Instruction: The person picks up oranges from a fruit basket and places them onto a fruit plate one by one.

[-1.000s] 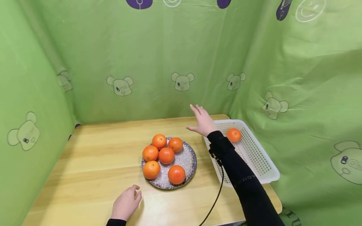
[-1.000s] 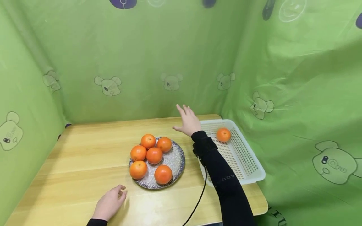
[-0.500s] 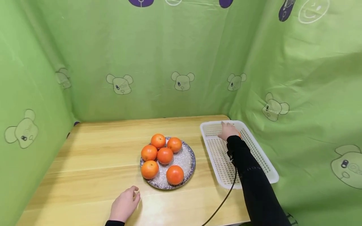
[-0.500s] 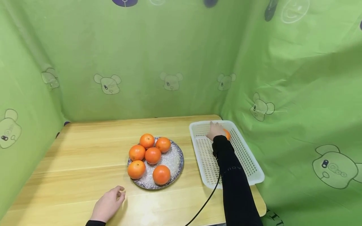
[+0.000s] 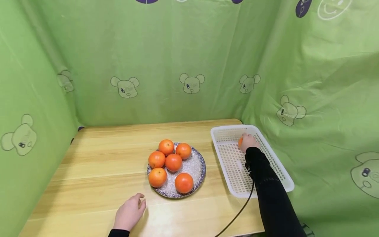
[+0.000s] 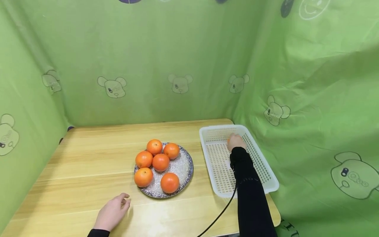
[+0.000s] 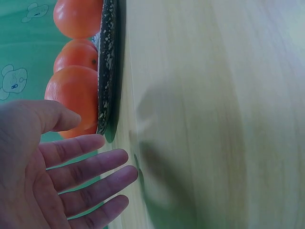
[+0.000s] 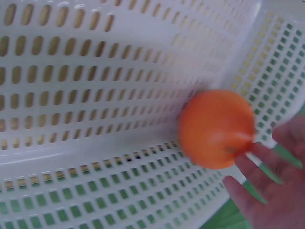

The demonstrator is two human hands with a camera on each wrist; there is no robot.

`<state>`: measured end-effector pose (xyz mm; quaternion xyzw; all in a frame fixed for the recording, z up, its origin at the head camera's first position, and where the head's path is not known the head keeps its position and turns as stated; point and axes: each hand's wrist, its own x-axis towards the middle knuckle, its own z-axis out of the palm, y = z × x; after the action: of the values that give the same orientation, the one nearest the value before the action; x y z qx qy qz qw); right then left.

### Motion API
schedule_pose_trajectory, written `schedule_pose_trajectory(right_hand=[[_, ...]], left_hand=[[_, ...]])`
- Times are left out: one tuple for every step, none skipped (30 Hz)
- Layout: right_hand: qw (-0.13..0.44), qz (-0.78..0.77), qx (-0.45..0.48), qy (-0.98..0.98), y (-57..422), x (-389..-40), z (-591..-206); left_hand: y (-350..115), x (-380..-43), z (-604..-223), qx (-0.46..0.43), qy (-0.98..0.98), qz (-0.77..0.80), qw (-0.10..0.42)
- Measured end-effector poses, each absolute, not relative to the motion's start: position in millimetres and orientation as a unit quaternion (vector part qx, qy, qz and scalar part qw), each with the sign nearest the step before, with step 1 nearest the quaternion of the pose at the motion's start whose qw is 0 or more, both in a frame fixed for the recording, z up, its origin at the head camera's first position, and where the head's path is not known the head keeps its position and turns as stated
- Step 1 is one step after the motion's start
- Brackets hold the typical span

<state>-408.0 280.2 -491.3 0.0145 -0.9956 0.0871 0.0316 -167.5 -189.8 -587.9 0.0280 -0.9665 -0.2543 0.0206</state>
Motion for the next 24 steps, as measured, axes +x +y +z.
schedule_pose_trajectory(right_hand=[[0.027,0.093,-0.001,-0.995,280.8,-406.6,-488.2],[0.023,0.091,-0.014,-0.995,282.1,-406.4,-486.3],[0.014,0.090,-0.021,-0.996,283.5,-406.6,-484.8],[0.006,0.090,-0.022,-0.996,285.5,-406.7,-485.0],[0.000,0.089,-0.020,-0.996,288.3,-407.1,-487.5],[-0.009,0.086,-0.019,-0.996,291.4,-407.7,-491.5],[-0.024,0.082,-0.016,-0.996,295.0,-408.3,-496.7],[-0.043,0.080,-0.016,-0.996,298.6,-408.9,-502.7],[-0.064,0.081,-0.013,-0.995,302.1,-408.9,-509.2],[-0.090,0.084,-0.010,-0.992,304.8,-409.9,-515.2],[-0.110,0.089,-0.004,-0.990,306.8,-409.7,-519.6],[-0.133,0.093,-0.001,-0.987,308.3,-410.1,-523.9],[-0.158,0.099,0.002,-0.983,309.1,-410.0,-526.0],[-0.182,0.109,0.003,-0.977,309.0,-409.4,-527.2],[-0.202,0.120,0.004,-0.972,308.7,-408.2,-527.2],[-0.216,0.121,0.008,-0.969,307.7,-406.7,-525.7],[-0.229,0.123,0.012,-0.965,305.9,-404.4,-523.1],[-0.244,0.122,0.018,-0.962,304.8,-403.3,-521.2],[-0.253,0.121,0.028,-0.959,302.9,-401.4,-518.2],[-0.260,0.119,0.038,-0.958,301.7,-399.8,-516.3],[-0.262,0.122,0.067,-0.955,303.7,-399.9,-516.5],[-0.266,0.119,0.075,-0.954,302.4,-398.4,-513.8],[-0.270,0.122,0.075,-0.952,300.6,-396.5,-510.5],[-0.272,0.128,0.078,-0.950,300.8,-396.9,-509.7]], left_hand=[[-189.2,-168.1,-587.2,0.026,-0.967,-0.254,0.021],[-188.8,-168.7,-586.5,0.024,-0.967,-0.254,0.023],[-188.5,-169.3,-585.9,0.022,-0.967,-0.253,0.024],[-188.2,-169.8,-585.3,0.021,-0.967,-0.253,0.025],[-187.9,-170.2,-584.8,0.019,-0.967,-0.253,0.025],[-187.4,-170.6,-584.3,0.018,-0.967,-0.253,0.025],[-186.9,-170.8,-583.8,0.017,-0.967,-0.253,0.023],[-186.3,-171.0,-583.5,0.015,-0.967,-0.253,0.021],[-185.7,-171.1,-583.2,0.013,-0.967,-0.253,0.019],[-185.3,-170.9,-583.1,0.013,-0.967,-0.254,0.018],[-185.1,-170.6,-583.0,0.012,-0.967,-0.254,0.017],[-184.8,-170.3,-583.0,0.011,-0.967,-0.255,0.017],[-184.7,-170.0,-583.0,0.011,-0.967,-0.255,0.017],[-184.5,-169.8,-583.2,0.010,-0.967,-0.255,0.017],[-184.5,-169.6,-583.3,0.010,-0.967,-0.256,0.017],[-184.4,-169.6,-583.4,0.010,-0.966,-0.256,0.017],[-184.4,-169.4,-583.4,0.010,-0.967,-0.256,0.017],[-184.3,-169.5,-583.5,0.010,-0.967,-0.256,0.017],[-184.2,-169.5,-583.6,0.010,-0.967,-0.255,0.018],[-184.2,-169.6,-583.7,0.009,-0.967,-0.255,0.018],[-184.3,-169.6,-583.6,0.009,-0.967,-0.255,0.017],[-184.2,-169.7,-583.5,0.009,-0.967,-0.255,0.017],[-184.3,-169.7,-583.3,0.008,-0.967,-0.255,0.017],[-184.3,-169.9,-583.0,0.007,-0.967,-0.256,0.017]])
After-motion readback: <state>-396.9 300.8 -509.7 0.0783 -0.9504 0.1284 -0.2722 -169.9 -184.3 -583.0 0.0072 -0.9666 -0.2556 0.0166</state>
